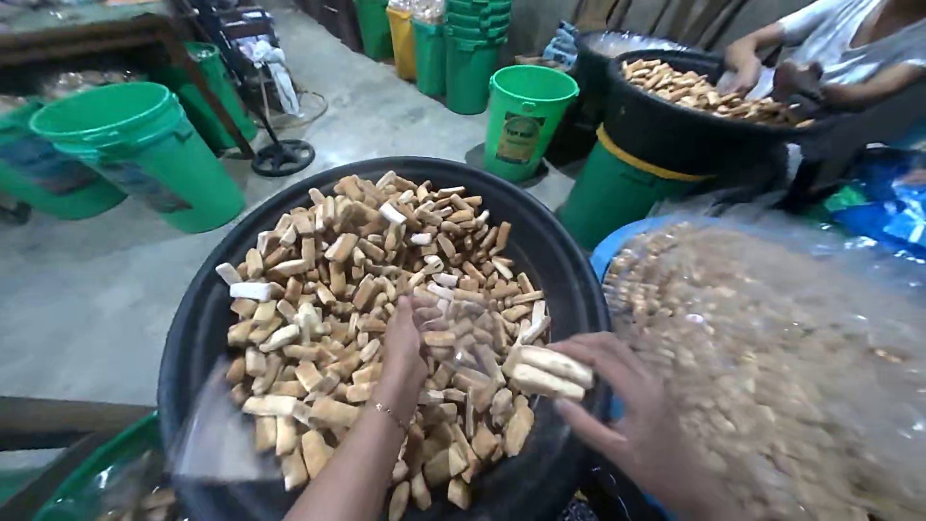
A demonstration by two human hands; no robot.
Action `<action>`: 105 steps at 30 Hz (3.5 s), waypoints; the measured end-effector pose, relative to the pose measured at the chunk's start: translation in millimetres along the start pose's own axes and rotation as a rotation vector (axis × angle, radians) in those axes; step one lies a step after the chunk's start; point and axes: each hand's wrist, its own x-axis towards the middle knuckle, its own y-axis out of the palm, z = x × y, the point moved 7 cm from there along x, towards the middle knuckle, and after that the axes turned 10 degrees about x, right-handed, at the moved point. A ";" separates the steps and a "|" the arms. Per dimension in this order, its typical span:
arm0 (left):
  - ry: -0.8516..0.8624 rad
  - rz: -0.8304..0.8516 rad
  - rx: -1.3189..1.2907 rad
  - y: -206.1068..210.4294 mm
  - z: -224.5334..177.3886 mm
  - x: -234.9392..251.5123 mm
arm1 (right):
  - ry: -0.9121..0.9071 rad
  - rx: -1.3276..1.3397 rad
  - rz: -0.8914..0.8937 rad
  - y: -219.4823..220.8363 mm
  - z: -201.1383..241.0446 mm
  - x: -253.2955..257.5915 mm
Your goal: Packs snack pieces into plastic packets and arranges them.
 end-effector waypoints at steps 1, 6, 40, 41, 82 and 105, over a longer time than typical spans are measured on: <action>0.007 0.012 -0.014 3.0 -2.6 -3.6 | -0.084 -0.114 -0.030 6.0 4.1 -0.2; 0.089 0.282 0.006 24.4 -15.3 -27.7 | -0.259 -0.335 -0.104 22.7 3.0 21.4; 0.318 0.349 -0.128 2.9 -54.3 -37.2 | -0.144 -0.281 0.324 63.9 28.8 84.8; 0.344 0.332 -0.140 -3.0 -58.0 -33.6 | -0.147 -0.233 0.335 67.8 31.8 87.9; 0.537 0.658 0.020 20.7 -67.4 -68.4 | -0.141 0.112 0.250 22.0 23.3 73.3; 0.486 0.532 0.303 29.0 -52.5 -62.6 | 0.231 0.211 0.564 32.9 8.7 31.7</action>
